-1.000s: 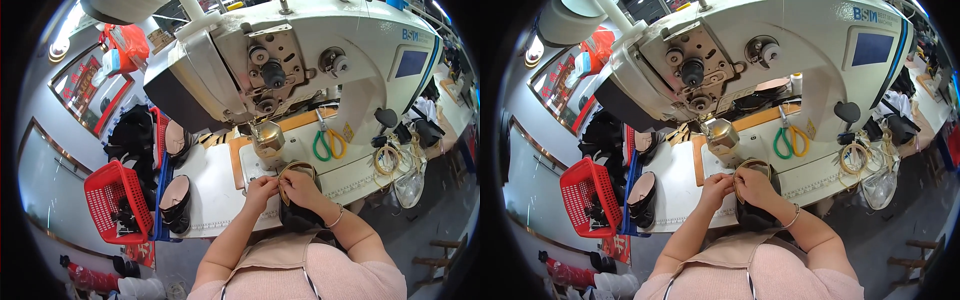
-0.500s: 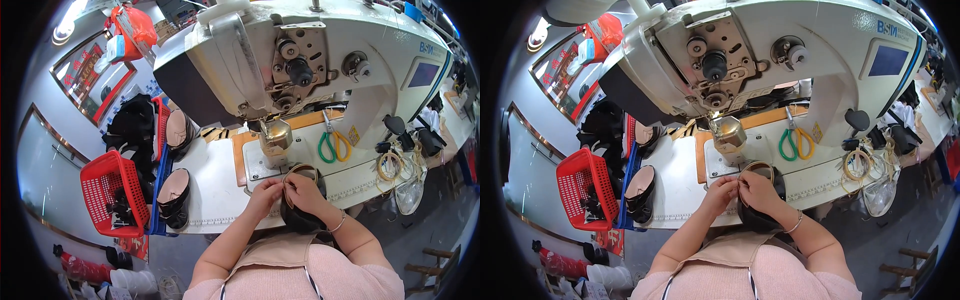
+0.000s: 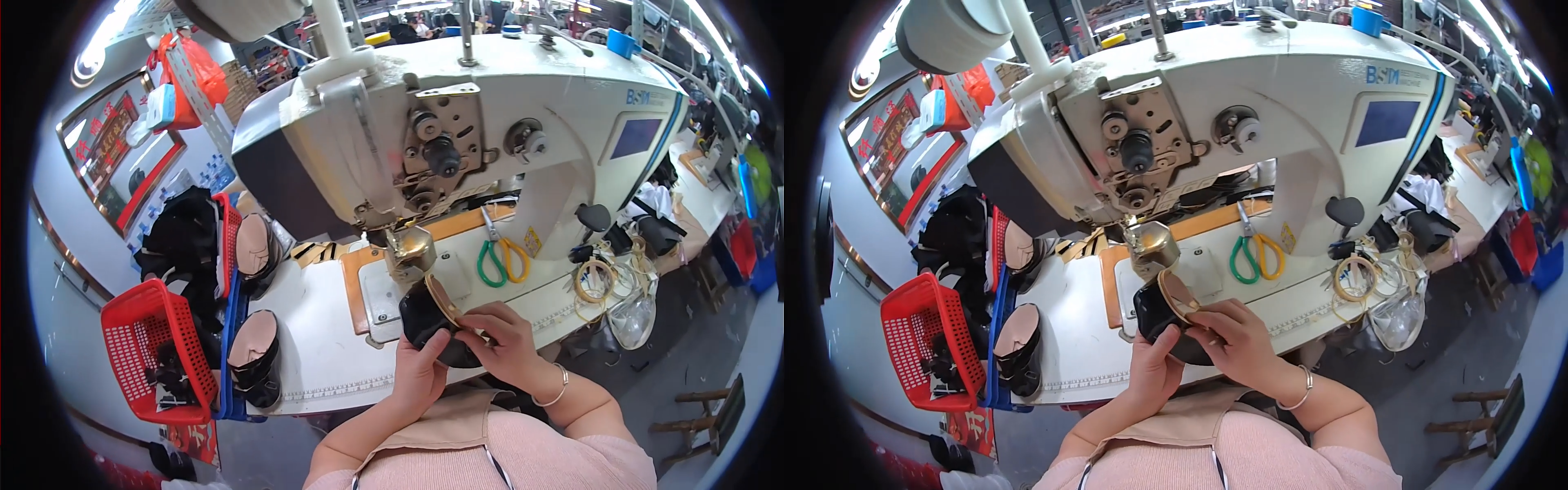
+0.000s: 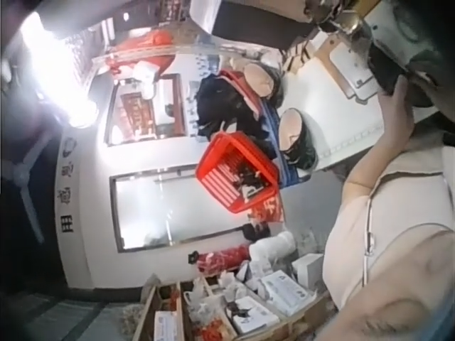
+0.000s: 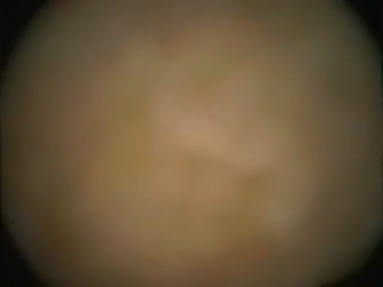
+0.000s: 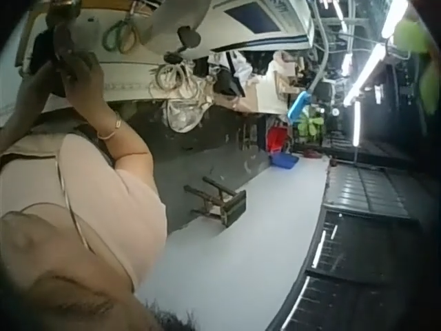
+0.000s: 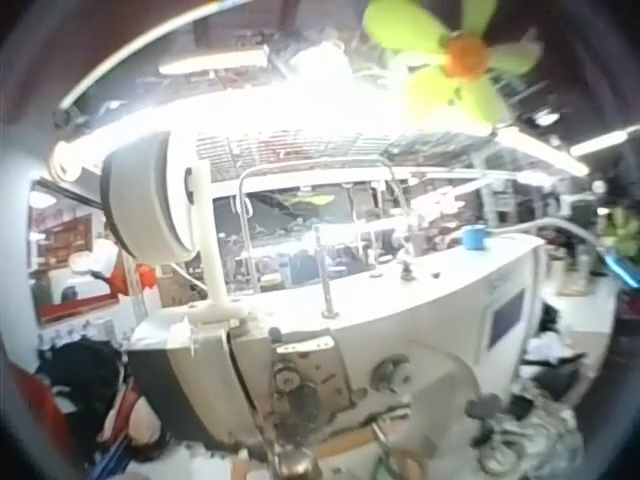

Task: Sewing together leather components of a shoe using an industrial sewing machine.

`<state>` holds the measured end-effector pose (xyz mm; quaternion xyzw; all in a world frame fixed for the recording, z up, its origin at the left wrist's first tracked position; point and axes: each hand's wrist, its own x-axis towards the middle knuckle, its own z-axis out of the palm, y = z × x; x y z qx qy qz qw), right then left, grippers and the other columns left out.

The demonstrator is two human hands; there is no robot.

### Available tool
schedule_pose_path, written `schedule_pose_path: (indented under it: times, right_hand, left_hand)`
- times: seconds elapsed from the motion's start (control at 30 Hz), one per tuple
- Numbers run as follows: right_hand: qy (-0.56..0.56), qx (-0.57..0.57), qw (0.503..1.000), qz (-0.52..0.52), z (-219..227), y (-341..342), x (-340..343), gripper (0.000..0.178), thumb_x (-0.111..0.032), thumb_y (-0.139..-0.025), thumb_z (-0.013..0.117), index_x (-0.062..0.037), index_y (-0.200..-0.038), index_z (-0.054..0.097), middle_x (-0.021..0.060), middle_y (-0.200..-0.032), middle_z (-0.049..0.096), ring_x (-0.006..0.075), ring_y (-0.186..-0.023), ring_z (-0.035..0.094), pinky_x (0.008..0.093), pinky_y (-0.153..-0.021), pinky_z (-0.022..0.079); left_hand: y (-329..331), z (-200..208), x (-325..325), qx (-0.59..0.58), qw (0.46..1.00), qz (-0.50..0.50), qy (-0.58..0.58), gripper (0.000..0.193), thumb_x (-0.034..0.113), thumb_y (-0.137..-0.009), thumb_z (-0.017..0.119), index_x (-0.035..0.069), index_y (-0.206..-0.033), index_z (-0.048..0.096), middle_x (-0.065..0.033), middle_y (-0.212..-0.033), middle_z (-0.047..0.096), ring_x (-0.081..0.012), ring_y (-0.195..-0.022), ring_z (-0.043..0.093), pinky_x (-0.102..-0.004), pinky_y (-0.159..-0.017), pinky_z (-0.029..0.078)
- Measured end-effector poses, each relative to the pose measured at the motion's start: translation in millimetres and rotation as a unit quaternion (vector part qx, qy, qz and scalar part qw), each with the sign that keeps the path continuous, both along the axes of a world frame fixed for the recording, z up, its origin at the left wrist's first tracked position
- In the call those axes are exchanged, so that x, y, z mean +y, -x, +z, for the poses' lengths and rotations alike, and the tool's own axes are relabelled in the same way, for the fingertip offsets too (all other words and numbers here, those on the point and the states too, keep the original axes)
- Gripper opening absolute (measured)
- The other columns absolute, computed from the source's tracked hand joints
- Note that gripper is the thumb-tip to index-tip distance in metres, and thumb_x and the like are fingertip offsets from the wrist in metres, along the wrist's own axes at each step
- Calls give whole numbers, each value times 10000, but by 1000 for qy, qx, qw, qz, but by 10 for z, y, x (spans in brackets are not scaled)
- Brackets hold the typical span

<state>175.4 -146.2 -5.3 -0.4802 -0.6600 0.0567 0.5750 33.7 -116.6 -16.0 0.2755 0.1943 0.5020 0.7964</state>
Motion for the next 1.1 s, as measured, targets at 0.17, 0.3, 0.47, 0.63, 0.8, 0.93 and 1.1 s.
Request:
schedule_pose_path:
  times: [0.17, 0.3, 0.47, 0.63, 0.8, 0.93, 1.1]
  right_hand:
    - [-113, -103, 984, -92, -4, 50, 22, 223, 20, -637, 715, -50, -840, 656, 65, -804, 617, 183, -650, 574, 250, -475, 446]
    - [-68, 5, 995, -68, -66, 133, 27, 204, 19, -640, 714, -46, -824, 657, 60, -769, 612, 180, -639, 569, 240, -477, 438]
    - [11, 62, 998, -3, -105, 140, 91, 221, 13, -629, 700, -51, -828, 627, 52, -752, 598, 236, -692, 556, 313, -553, 466]
    - [-67, -46, 995, -62, -158, 218, 142, 236, 29, -629, 670, -64, -830, 587, 61, -756, 576, 260, -686, 536, 336, -588, 464]
    - [-42, -78, 995, -52, -98, 164, 173, 201, 38, -643, 681, -34, -796, 572, 73, -784, 574, 225, -664, 542, 299, -569, 449]
    - [193, 99, 961, 169, 21, -6, 180, 122, -38, -769, 648, 20, -836, 564, 102, -795, 587, 178, -686, 573, 271, -613, 456]
    - [159, 185, 959, 146, -85, 190, 207, 126, -27, -741, 671, -11, -854, 617, 91, -821, 622, 138, -671, 582, 243, -599, 464]
  left_hand:
    - [-70, -190, 18, 10, 996, 45, -71, 332, 7, -811, 606, 68, -1124, 513, -44, -1063, 591, -150, -966, 565, -296, -862, 452]
    - [-94, -140, -10, 5, 993, 88, -81, 315, -2, -803, 617, 72, -1097, 533, -38, -1037, 605, -145, -941, 573, -283, -851, 454]
    - [-63, -166, -3, 13, 992, 104, -76, 303, -8, -805, 614, 70, -1088, 539, -40, -1038, 606, -140, -939, 573, -278, -833, 459]
    - [-60, -292, 41, 26, 984, 135, -117, 264, -36, -796, 620, 51, -1038, 562, -39, -992, 618, -122, -887, 583, -245, -807, 453]
    - [-33, -246, 81, 90, 971, 160, -156, 256, -16, -809, 605, 21, -1057, 551, -47, -988, 611, -128, -888, 574, -258, -819, 447]
    - [159, -104, 192, 101, 988, -22, -113, 347, 80, -829, 598, 0, -1150, 495, -82, -1051, 593, -190, -957, 568, -314, -874, 431]
    - [178, -169, 139, 160, 960, 68, -222, 213, 53, -857, 548, -19, -1056, 563, -92, -1126, 568, -163, -984, 548, -298, -869, 427]
